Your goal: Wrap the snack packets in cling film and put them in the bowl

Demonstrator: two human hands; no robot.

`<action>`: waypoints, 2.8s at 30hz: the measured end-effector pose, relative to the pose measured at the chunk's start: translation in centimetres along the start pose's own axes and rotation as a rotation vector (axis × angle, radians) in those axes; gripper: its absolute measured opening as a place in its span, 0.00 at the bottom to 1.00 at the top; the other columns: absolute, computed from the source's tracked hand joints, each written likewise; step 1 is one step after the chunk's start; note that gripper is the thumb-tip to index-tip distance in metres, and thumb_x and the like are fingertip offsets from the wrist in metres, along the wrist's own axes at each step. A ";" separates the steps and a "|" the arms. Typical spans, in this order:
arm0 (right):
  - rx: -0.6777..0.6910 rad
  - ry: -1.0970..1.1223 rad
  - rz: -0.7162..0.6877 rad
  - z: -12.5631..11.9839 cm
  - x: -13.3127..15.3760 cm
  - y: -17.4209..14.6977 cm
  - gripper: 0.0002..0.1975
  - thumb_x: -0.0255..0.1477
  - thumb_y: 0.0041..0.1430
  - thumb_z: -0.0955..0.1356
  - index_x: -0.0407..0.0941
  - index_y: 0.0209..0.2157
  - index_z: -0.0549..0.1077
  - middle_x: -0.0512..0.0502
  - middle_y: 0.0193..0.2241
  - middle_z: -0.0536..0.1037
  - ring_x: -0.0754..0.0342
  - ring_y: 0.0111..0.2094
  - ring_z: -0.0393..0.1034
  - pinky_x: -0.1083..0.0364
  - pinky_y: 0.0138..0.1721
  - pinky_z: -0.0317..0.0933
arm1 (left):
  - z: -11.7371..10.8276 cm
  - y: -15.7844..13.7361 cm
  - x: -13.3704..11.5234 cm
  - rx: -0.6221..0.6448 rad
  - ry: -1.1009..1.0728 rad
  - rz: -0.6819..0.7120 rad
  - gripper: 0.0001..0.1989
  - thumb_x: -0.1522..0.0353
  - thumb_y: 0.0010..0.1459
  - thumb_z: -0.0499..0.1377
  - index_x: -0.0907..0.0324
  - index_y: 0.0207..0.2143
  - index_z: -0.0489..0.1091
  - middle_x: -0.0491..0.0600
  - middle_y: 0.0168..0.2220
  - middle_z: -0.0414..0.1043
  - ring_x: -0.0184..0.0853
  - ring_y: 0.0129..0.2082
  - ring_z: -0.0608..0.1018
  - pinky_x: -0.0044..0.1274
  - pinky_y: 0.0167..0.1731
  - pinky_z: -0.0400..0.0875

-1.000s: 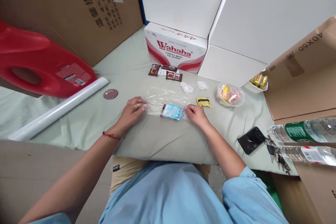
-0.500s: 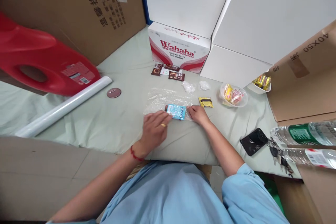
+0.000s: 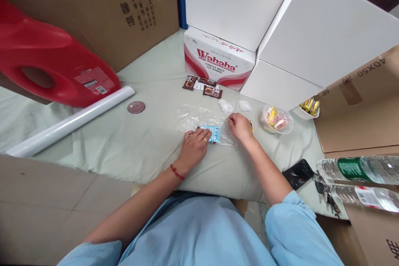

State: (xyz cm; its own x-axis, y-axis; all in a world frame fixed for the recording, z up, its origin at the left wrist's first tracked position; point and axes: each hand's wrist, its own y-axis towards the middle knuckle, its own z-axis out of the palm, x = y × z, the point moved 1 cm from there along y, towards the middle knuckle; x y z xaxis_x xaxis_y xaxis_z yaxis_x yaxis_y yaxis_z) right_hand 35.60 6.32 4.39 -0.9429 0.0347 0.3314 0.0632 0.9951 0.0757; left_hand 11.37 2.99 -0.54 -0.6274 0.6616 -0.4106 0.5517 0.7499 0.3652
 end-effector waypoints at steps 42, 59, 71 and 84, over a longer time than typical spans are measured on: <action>0.285 0.086 -0.391 4.9 8.2 -5.2 0.27 0.21 0.70 0.63 0.57 0.65 0.71 0.46 0.46 0.71 0.53 0.40 0.66 0.58 0.40 0.62 | -0.7 -0.4 4.8 -0.432 -0.534 -0.474 0.14 0.72 0.59 0.51 0.54 0.28 0.75 0.49 0.43 0.82 0.40 0.57 0.78 0.40 0.62 0.72; 0.248 0.093 -0.320 5.5 9.2 -6.3 0.19 0.25 0.73 0.63 0.54 0.58 0.78 0.44 0.43 0.70 0.50 0.42 0.63 0.56 0.39 0.58 | -0.8 3.4 4.2 -0.462 -0.744 -0.913 0.37 0.72 0.50 0.66 0.60 0.63 0.61 0.48 0.41 0.72 0.37 0.41 0.79 0.34 0.49 0.76; 0.198 0.364 -0.328 6.7 7.0 -6.6 0.24 0.21 0.69 0.65 0.54 0.61 0.77 0.45 0.45 0.67 0.52 0.43 0.66 0.54 0.46 0.64 | -4.1 1.4 5.8 -0.319 -1.309 -0.987 0.22 0.71 0.37 0.70 0.62 0.39 0.74 0.50 0.38 0.75 0.31 0.34 0.75 0.21 0.33 0.70; 0.298 0.099 -0.208 4.1 9.9 -6.7 0.21 0.25 0.70 0.65 0.55 0.60 0.77 0.44 0.47 0.72 0.50 0.43 0.66 0.57 0.37 0.58 | -3.4 2.9 4.9 -0.296 -0.644 -1.011 0.44 0.65 0.43 0.73 0.65 0.63 0.66 0.59 0.49 0.76 0.45 0.47 0.81 0.32 0.46 0.75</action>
State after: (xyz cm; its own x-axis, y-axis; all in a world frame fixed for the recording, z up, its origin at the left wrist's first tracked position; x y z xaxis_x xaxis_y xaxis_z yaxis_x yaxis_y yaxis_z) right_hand 24.47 0.34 3.36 -0.8885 -0.1659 0.4278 -0.2381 0.9637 -0.1208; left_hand 8.05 8.36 1.35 -0.2682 -0.2718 -0.9242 -0.2218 0.9510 -0.2153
